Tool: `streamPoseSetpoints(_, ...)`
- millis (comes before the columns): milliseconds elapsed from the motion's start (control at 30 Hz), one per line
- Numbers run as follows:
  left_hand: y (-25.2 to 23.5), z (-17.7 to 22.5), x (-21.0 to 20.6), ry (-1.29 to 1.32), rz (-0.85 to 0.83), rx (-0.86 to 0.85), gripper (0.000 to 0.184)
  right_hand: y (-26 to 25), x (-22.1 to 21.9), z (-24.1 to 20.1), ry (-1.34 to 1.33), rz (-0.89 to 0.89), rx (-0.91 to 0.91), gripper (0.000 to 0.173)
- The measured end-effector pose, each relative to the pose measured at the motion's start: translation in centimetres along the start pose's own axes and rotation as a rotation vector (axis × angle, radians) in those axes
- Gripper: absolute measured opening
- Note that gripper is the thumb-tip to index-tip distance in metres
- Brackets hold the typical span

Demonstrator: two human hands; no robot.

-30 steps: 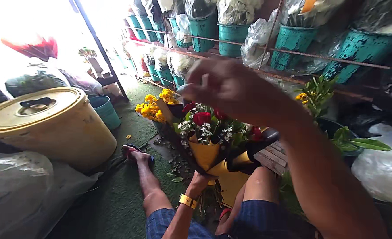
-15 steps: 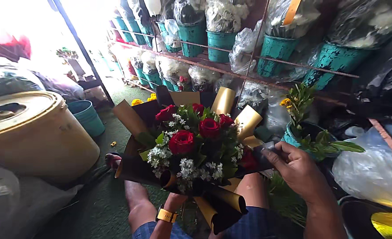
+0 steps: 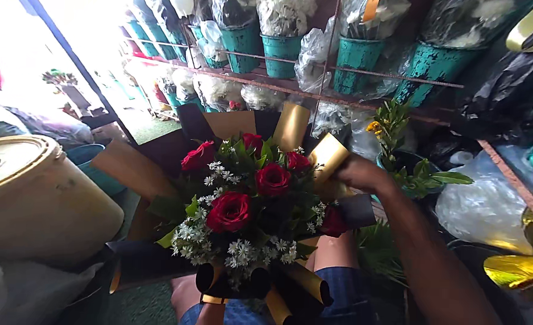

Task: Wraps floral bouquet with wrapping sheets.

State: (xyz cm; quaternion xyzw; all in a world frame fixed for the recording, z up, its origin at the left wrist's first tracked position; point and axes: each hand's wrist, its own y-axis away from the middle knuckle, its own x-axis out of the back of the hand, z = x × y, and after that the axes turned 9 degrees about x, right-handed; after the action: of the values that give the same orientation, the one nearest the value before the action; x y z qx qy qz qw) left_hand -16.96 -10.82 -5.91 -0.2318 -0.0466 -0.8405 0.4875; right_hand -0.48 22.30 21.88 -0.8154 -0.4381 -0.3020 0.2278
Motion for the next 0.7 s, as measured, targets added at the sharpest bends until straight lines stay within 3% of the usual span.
streamPoseSetpoints(67, -0.7, 1.7, 0.8, 0.089, -0.171, 0.360, 0.036, -0.2, 0.5, -2.5, 0.129, 0.100, 0.038, 0.020)
streamPoseSetpoints(100, -1.3, 3.3, 1.0, 0.031, -0.237, 0.421, 0.036, 0.0, 0.9, -3.2, 0.166, 0.157, 0.092, 0.013)
streamPoseSetpoints(167, -2.1, 5.7, 1.3, -0.015, -0.293, 0.352, 0.036, 1.1, 2.0, -2.4, 0.179, 0.301, 0.210, 0.021)
streamPoseSetpoints(267, -2.6, 6.4, 1.3, 0.243, -0.256, 0.273, 0.030, 3.6, 1.8, 0.5, 0.009, 0.471, 0.315, 0.036)
streamPoseSetpoints(333, -3.2, 5.2, 0.8, 0.374, -0.272, 0.252, 0.033, 5.6, -0.3, 2.0, -0.135, 0.423, 0.399, 0.034)
streamPoseSetpoints(433, -5.0, 2.7, -1.0, 0.425, -0.308, 0.272, 0.054, 6.5, -3.7, 2.4, -0.212, 0.278, 0.463, 0.038)
streamPoseSetpoints(500, -5.7, 1.9, -2.3, 0.520, -0.319, 0.303, 0.064, 5.4, -4.8, 2.1, -0.184, 0.269, 0.457, 0.035)
streamPoseSetpoints(567, -6.2, 1.7, -3.2, 0.619, -0.342, 0.336, 0.066, 4.0, -5.1, 1.7, -0.064, 0.372, 0.480, 0.036)
streamPoseSetpoints(633, -6.6, 1.7, -3.8, 0.667, -0.364, 0.346, 0.069, 3.9, -5.5, 0.2, 0.121, 0.530, 0.597, 0.049)
streamPoseSetpoints(700, -6.9, 2.3, -4.1, 0.681, -0.367, 0.365, 0.070, 5.0, -7.4, -2.4, 0.243, 0.569, 0.746, 0.056)
